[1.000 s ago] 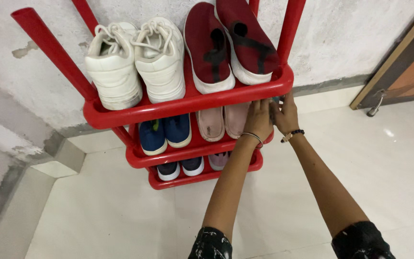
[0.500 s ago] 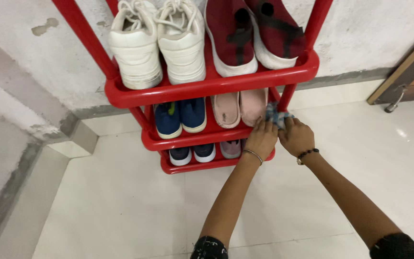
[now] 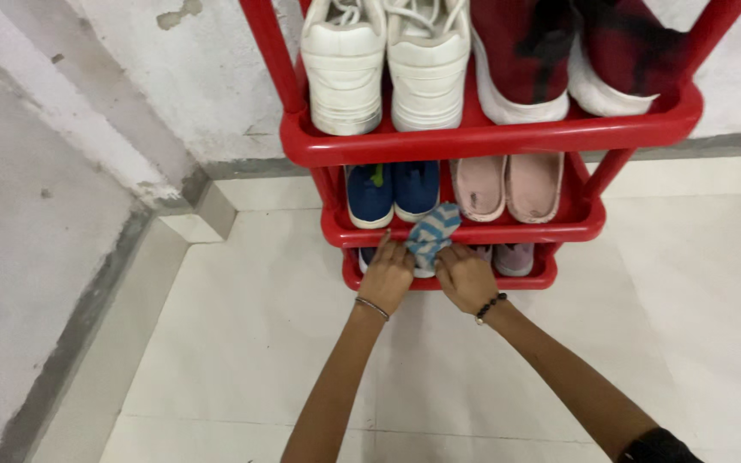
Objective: The person wipes a red plastic shoe rack with a cloth, then places several pairs of shoes and slippers from the floor onto the rack shelves. The person finishes by wiping the rack again.
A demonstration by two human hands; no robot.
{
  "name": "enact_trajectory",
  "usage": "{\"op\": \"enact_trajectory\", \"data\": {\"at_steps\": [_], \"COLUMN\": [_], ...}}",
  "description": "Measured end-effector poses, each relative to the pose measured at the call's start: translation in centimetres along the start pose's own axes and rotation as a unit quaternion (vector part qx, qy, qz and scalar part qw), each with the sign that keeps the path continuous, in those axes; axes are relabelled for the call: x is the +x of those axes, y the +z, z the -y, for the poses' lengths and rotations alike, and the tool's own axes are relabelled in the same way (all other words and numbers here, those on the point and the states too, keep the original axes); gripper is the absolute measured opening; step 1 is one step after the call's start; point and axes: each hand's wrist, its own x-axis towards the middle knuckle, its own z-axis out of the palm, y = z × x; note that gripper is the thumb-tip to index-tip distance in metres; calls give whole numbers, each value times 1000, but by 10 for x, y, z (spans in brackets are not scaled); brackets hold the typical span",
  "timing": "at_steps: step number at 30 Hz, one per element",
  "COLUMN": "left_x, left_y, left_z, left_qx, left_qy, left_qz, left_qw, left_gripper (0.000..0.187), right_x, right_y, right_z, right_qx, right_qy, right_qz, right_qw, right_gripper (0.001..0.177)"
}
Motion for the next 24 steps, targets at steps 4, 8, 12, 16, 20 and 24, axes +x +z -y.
{"op": "enact_trajectory", "data": {"at_steps": [4, 8, 12, 16, 20, 24], "left_x": [-50, -71, -76, -73, -65, -60], "left_y": [-28, -46, -30, 28, 66, 61], "left_z": [53, 84, 99, 103, 101, 90], "left_qx": [48, 53, 4, -276, -314, -435], "left_qy": [-67, -232, -343, -390, -461, -488], "left_qz": [42, 90, 55, -61, 153, -76], "left_qw": [996, 967, 938, 876, 816, 753], "left_gripper": [19, 42, 71, 88, 61, 71], "right_x": [31, 58, 55, 41, 52, 51], "right_y": [58, 92, 114, 152, 198, 223], "right_z": [39, 71, 100, 95, 55, 36], "right_qx": [-12, 30, 64, 138, 212, 233], "right_qy": [-26, -43, -30, 93, 193, 126], "right_qz": [55, 82, 34, 21, 16, -47], "right_qw": [998, 995, 997, 986, 958, 963], "right_gripper": [20, 35, 34, 31, 24, 27]}}
